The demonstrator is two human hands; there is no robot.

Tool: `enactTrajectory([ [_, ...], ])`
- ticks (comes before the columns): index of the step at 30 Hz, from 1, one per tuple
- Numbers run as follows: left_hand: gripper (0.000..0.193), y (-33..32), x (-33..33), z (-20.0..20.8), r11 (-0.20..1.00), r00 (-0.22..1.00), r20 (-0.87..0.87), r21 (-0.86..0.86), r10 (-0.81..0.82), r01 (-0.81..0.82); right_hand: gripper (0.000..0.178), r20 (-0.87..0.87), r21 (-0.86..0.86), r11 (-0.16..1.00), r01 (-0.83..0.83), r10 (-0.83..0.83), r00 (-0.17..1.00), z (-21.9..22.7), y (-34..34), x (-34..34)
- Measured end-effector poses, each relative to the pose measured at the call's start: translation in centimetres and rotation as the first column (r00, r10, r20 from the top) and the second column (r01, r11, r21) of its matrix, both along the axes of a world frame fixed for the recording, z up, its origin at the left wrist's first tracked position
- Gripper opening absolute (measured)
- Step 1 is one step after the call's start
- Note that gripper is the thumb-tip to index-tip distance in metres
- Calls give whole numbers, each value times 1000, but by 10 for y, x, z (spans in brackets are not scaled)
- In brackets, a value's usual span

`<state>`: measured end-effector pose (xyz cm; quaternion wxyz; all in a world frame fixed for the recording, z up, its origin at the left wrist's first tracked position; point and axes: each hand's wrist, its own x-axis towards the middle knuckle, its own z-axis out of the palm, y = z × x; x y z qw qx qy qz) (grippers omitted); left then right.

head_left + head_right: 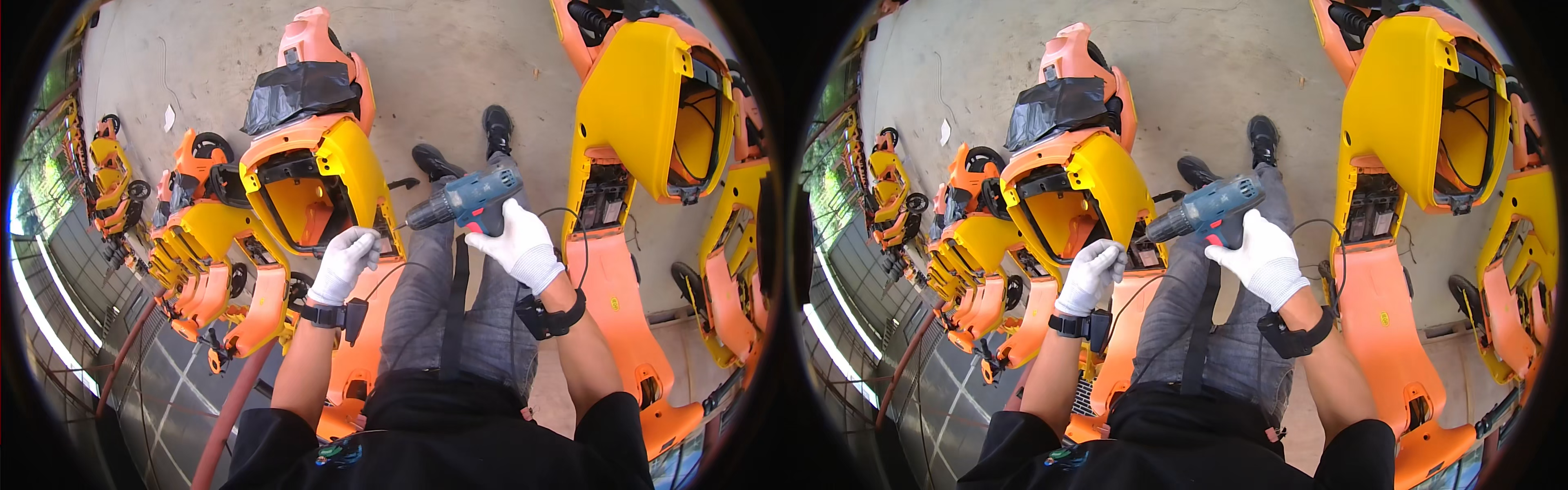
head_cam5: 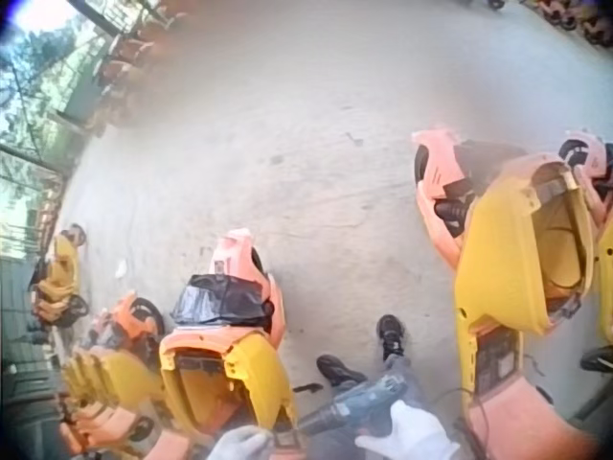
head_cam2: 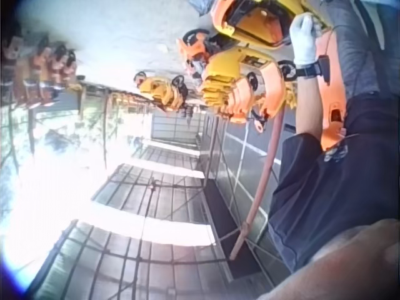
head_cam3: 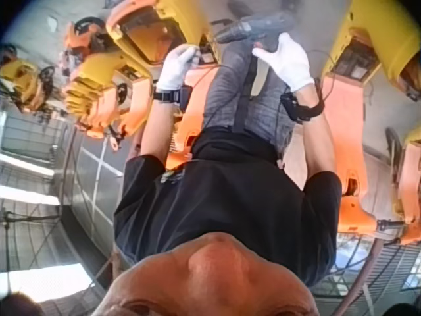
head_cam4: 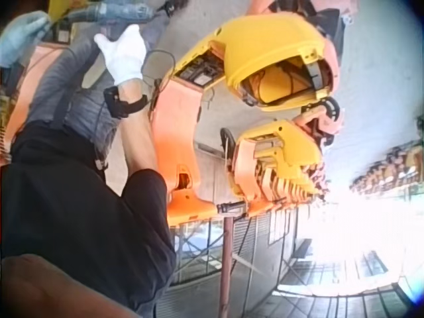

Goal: The person uses a cordless drill to fasten screws into the yellow and orange plastic body panels of a scooter. They work on multiple sections of the scooter's frame, securing the panels in place while surrounded by other scooters in a workshop.

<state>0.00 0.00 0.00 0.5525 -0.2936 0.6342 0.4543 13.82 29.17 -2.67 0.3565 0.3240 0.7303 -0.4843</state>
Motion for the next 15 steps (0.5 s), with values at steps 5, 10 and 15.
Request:
enactTrajectory([
  [5, 17, -5, -18, -14, 964, 967, -52, 100, 250, -245, 60, -93, -23, 980, 198, -199, 976, -24, 12, 0],
  [10, 32, -3, -55, -26, 940, 930, -157, -25, 334, -341, 52, -163, -139, 953, 268, -289, 943, -45, 18, -43],
  [15, 46, 3, -97, -60, 945, 950, -305, -287, 68, -159, 38, 298, -708, 386, 591, -596, 746, -50, 24, -112],
])
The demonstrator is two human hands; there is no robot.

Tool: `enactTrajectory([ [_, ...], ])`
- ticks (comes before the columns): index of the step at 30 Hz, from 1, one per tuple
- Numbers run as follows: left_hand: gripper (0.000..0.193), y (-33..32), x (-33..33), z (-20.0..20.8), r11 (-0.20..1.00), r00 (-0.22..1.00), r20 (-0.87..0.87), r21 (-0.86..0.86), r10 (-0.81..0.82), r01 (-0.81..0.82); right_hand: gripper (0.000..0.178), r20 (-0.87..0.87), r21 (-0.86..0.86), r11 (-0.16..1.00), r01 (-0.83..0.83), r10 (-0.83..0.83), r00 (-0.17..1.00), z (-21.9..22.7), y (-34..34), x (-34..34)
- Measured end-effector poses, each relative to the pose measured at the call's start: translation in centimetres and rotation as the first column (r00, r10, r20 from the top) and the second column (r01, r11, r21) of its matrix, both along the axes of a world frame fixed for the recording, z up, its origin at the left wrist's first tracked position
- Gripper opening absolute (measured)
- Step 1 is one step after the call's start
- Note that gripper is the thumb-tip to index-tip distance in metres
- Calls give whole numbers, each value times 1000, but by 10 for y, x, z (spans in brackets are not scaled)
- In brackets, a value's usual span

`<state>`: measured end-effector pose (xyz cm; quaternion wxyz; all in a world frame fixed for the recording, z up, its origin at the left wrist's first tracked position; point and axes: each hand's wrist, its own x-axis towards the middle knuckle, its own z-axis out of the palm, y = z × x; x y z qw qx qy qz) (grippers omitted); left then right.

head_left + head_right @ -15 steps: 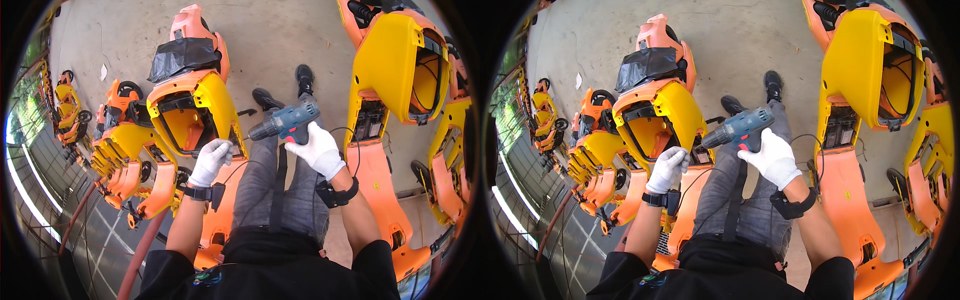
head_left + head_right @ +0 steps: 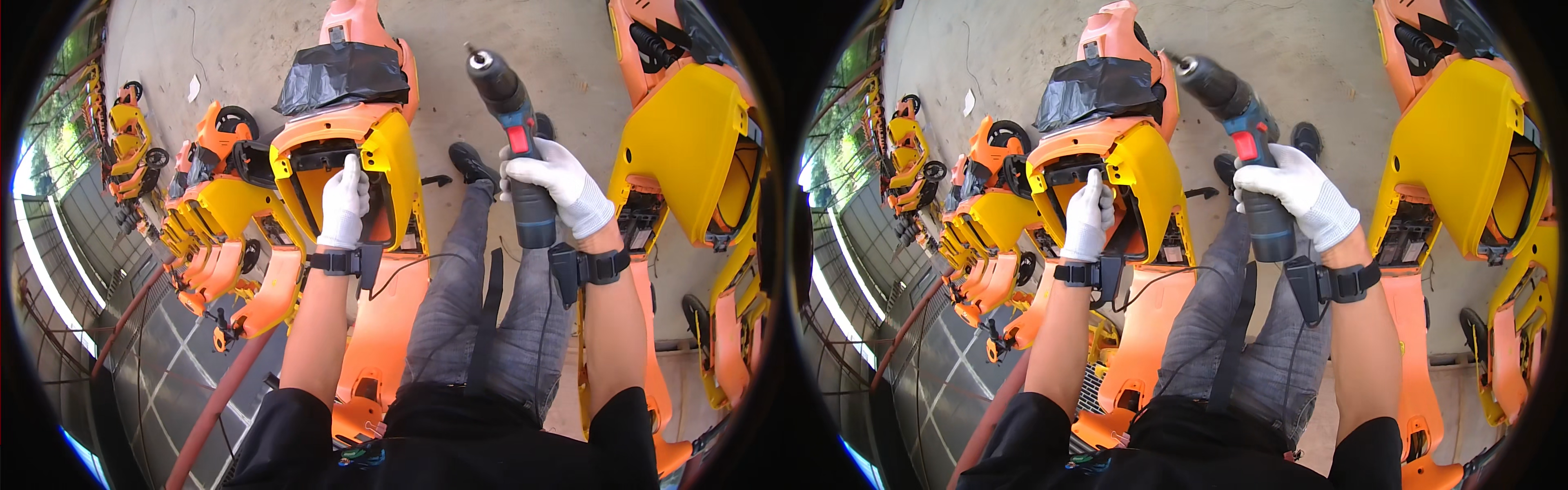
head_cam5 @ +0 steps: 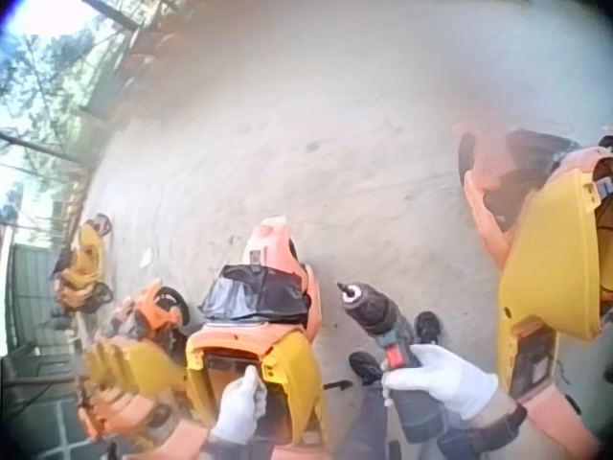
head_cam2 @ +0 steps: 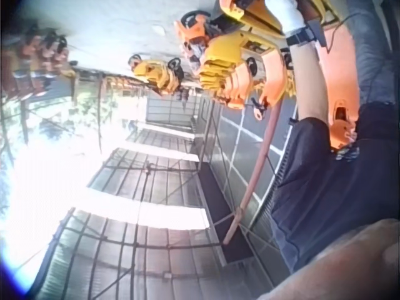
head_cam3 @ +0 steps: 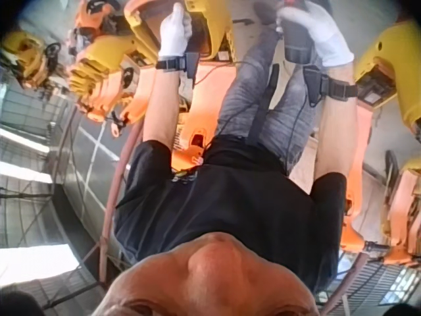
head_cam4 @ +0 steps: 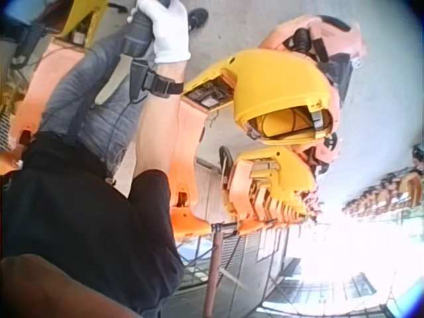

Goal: The person uses a cordless drill to fasten screws into the yellow and orange plastic body panels of a scooter. They work on multiple sections of the scooter's frame, securing the panels in place while surrounded by other scooters in a workshop.

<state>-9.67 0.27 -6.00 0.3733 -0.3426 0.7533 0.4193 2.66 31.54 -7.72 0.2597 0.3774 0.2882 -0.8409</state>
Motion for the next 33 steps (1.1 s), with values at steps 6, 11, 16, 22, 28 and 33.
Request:
enactTrajectory([
  [6, 61, -2, -29, -28, 907, 948, -86, -328, -308, 265, 24, -84, 274, 952, -139, 167, 982, -41, -27, -53],
  [11, 69, 12, -33, -30, 807, 838, -116, -369, -533, 461, 32, -234, 455, 849, -267, 403, 885, -81, -55, -98],
  [16, 60, 15, -32, -34, 889, 923, -76, -310, -377, 338, 37, -206, 186, 941, -283, 319, 925, -91, -81, -124],
  [22, 54, 16, -36, -25, 925, 966, 55, -282, -251, 256, 41, -258, 360, 814, -456, 556, 790, -113, -81, -124],
  [28, 53, 16, -35, -27, 936, 975, 47, -272, -218, 223, 38, -259, 266, 891, -369, 435, 863, -121, -82, -117],
  [33, 50, 19, -31, -28, 937, 979, -2, -289, -204, 195, 38, -159, 212, 951, -226, 262, 952, -128, -79, -99],
])
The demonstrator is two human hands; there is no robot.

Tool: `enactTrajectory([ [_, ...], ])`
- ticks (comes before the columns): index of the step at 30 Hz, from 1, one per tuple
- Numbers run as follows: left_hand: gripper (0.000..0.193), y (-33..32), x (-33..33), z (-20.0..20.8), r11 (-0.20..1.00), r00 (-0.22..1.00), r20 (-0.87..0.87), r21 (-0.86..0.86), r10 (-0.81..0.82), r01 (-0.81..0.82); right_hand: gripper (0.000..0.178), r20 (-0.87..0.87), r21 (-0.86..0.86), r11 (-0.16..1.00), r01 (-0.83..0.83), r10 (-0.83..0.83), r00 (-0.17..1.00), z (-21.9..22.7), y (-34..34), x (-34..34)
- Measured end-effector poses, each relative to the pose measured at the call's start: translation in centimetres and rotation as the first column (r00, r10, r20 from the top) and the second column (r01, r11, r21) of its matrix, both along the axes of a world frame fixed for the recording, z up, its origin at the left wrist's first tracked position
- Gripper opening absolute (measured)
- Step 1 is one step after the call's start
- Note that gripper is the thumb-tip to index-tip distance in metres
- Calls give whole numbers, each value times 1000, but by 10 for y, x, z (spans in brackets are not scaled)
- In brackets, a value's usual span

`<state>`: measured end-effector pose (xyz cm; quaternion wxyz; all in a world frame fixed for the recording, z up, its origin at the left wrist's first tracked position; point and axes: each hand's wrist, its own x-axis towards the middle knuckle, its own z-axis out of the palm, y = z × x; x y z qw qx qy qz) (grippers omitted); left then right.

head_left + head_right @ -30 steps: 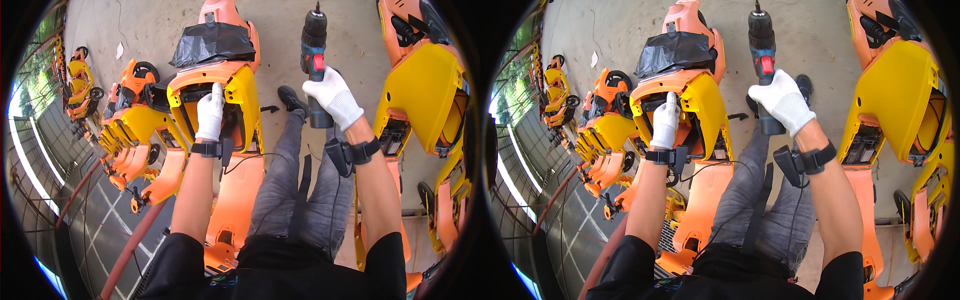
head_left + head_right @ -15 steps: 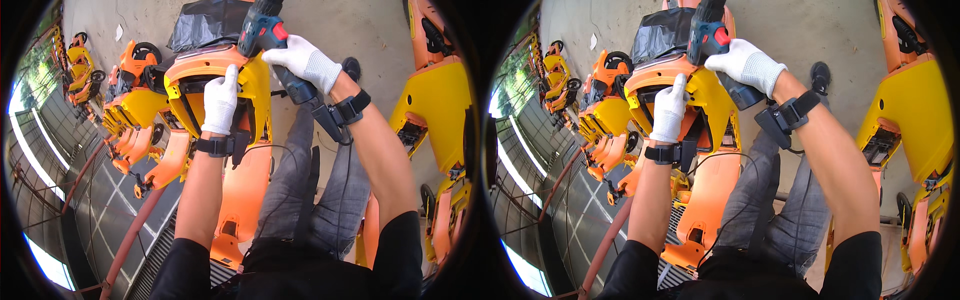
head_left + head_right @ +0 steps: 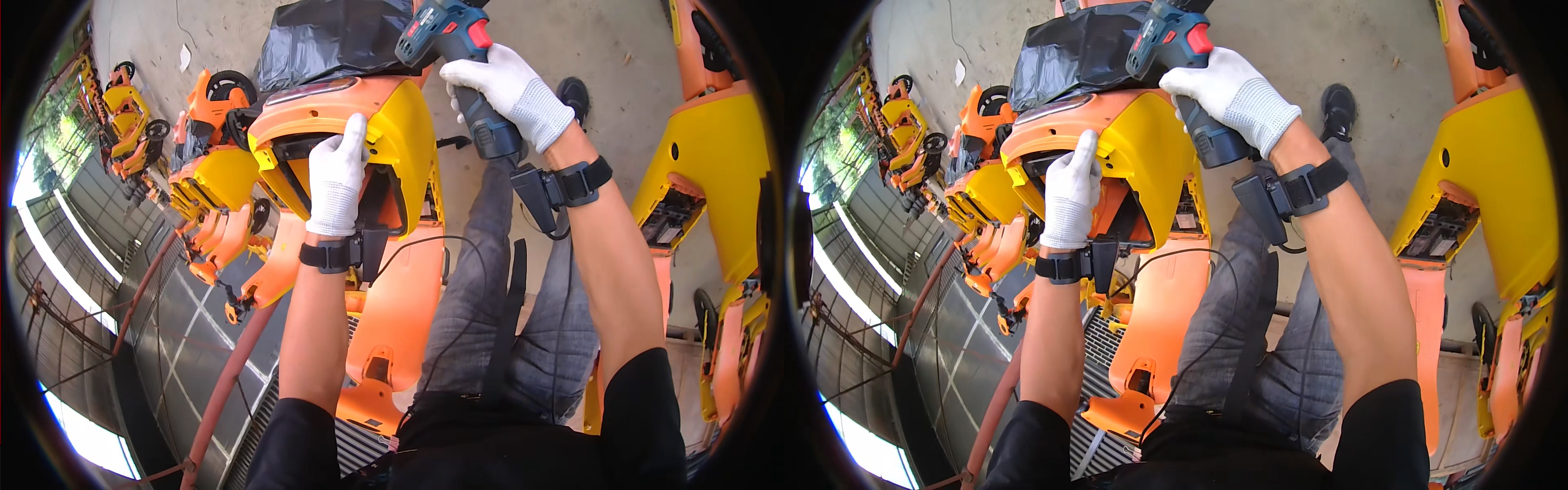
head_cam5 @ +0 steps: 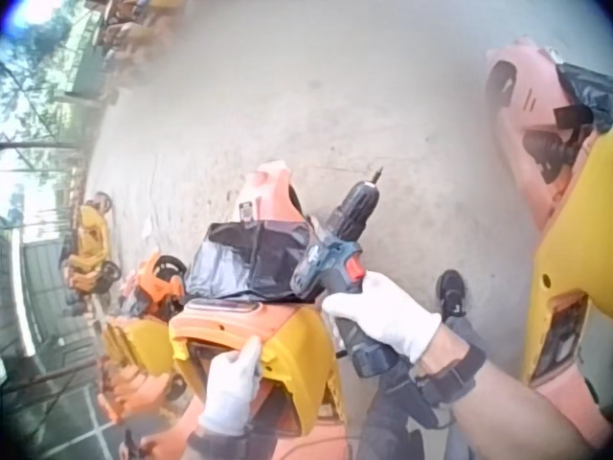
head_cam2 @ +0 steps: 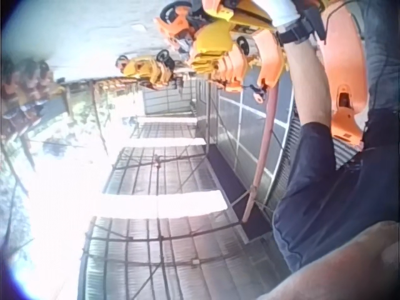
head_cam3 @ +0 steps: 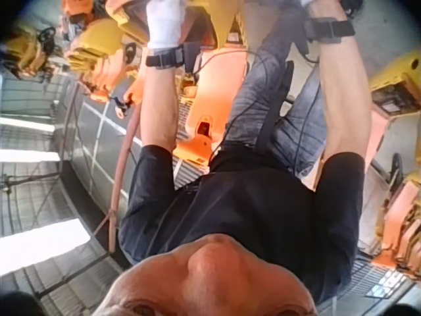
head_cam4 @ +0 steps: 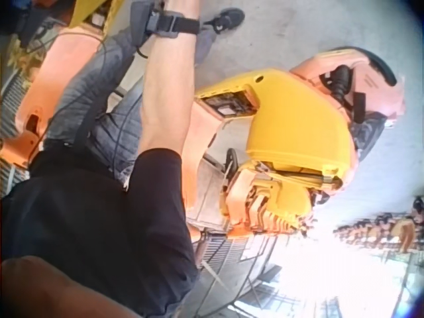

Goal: The person uses a cordless drill to fasten screws into the yellow and orange plastic body panels of a scooter. They work on multiple sections of the scooter's frame, securing the panels in place while surrounded by other scooters in a workshop.

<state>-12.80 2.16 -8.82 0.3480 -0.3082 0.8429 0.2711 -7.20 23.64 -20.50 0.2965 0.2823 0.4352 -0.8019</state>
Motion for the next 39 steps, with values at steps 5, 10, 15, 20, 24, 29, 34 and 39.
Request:
enactTrajectory([
  [5, 50, 6, 2, 1, 997, 1000, -12, -73, -15, 14, 35, 188, -47, 974, 224, -211, 959, -42, 8, 17],
  [10, 47, 11, 4, 0, 993, 1000, -18, -119, -24, 21, 31, 312, -95, 932, 349, -306, 900, -64, 2, 34],
  [15, 44, 14, 4, 2, 997, 1000, -14, -76, -17, 16, 30, 366, -172, 930, 324, -245, 898, -76, -15, 46],
  [20, 43, 16, 1, 3, 996, 999, 7, -74, -51, 51, 31, 386, -298, 857, 421, -296, 874, -86, -25, 56],
  [24, 43, 12, -3, 3, 995, 997, 52, -76, -60, 64, 30, 422, -245, 863, 443, -316, 850, -123, -32, 78],
  [29, 44, 17, -2, 4, 995, 996, 25, -54, -80, 81, 28, 458, -181, 916, 359, -245, 855, -151, -35, 109],
  [34, 43, 15, 0, -1, 998, 999, -33, -55, -39, 38, 31, 486, 19, 973, 229, -209, 848, -176, -51, 140],
  [39, 42, 2, 11, -2, 998, 991, -121, -16, -61, 59, 61, 450, 285, 957, -45, -92, 888, -161, -31, 152],
])
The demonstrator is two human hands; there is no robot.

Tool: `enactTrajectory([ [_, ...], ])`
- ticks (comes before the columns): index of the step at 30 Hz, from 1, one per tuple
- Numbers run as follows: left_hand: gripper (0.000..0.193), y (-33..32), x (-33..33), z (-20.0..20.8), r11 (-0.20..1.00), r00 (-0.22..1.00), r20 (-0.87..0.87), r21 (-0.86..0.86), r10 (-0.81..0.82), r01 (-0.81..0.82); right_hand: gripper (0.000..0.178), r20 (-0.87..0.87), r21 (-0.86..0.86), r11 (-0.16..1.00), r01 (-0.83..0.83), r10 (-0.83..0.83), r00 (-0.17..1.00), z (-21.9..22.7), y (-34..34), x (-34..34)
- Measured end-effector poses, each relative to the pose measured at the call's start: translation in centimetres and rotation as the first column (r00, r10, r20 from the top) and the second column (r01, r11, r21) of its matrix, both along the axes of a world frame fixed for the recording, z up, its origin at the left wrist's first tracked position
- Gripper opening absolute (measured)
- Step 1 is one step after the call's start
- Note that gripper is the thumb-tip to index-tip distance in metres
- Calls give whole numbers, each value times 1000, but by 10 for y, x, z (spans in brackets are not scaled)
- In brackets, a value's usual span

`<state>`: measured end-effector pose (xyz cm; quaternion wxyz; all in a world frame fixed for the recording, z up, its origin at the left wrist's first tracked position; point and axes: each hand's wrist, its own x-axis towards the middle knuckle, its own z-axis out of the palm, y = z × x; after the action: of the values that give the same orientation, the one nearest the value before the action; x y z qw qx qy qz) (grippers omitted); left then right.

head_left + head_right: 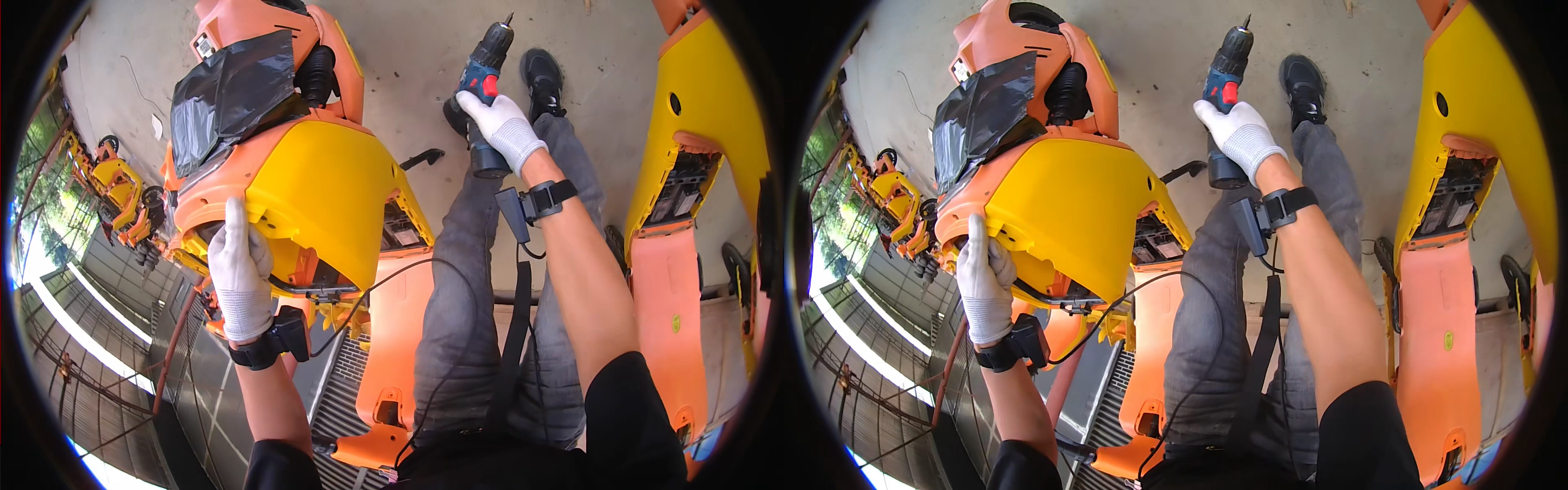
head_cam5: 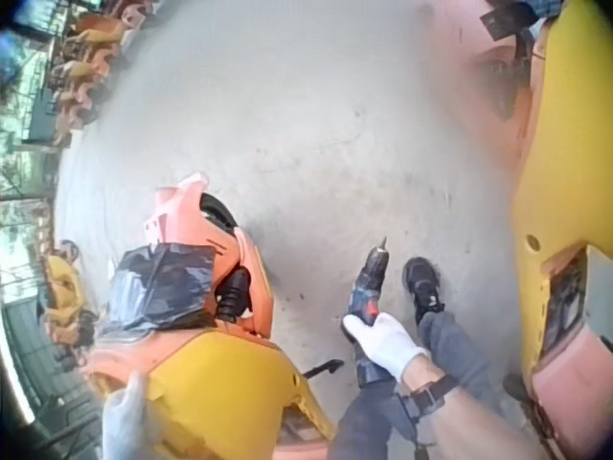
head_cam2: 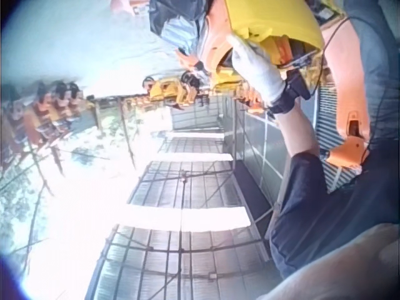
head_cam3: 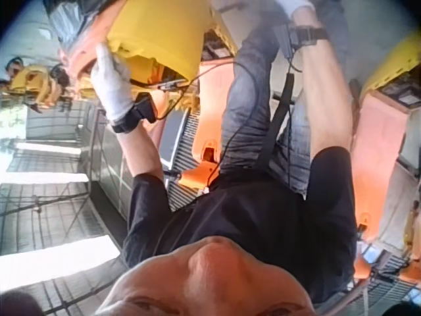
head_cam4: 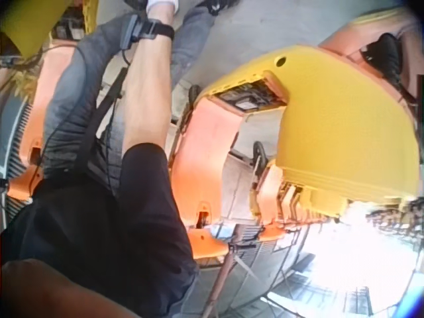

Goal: The person uses a cordless drill to fasten screws into the yellow and orange plastic body panels of a scooter. They work on multiple sections of the scooter's frame, securing the panels in place while surrounded by other scooters in a workshop.

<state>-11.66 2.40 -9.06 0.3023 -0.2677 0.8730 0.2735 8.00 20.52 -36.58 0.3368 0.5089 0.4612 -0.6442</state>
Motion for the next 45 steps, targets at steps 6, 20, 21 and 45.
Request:
enactTrajectory([
  [6, 44, -17, 29, 16, 960, 999, 22, 280, -38, 30, 61, 28, 580, 755, -305, 356, 934, 84, 37, -4],
  [20, 32, 36, 139, -115, 585, 924, 373, 733, 81, -347, 34, -525, 572, 761, 306, 53, 850, 90, 91, 3],
  [21, 33, 43, 137, -137, 584, 933, 357, 750, 41, -312, 40, -465, 619, 756, 214, 133, 875, 84, 104, 4],
  [45, 33, 72, 59, -230, 458, 993, -104, 886, 52, 69, 37, -942, -126, 982, 142, -164, 294, -12, 117, -115],
])
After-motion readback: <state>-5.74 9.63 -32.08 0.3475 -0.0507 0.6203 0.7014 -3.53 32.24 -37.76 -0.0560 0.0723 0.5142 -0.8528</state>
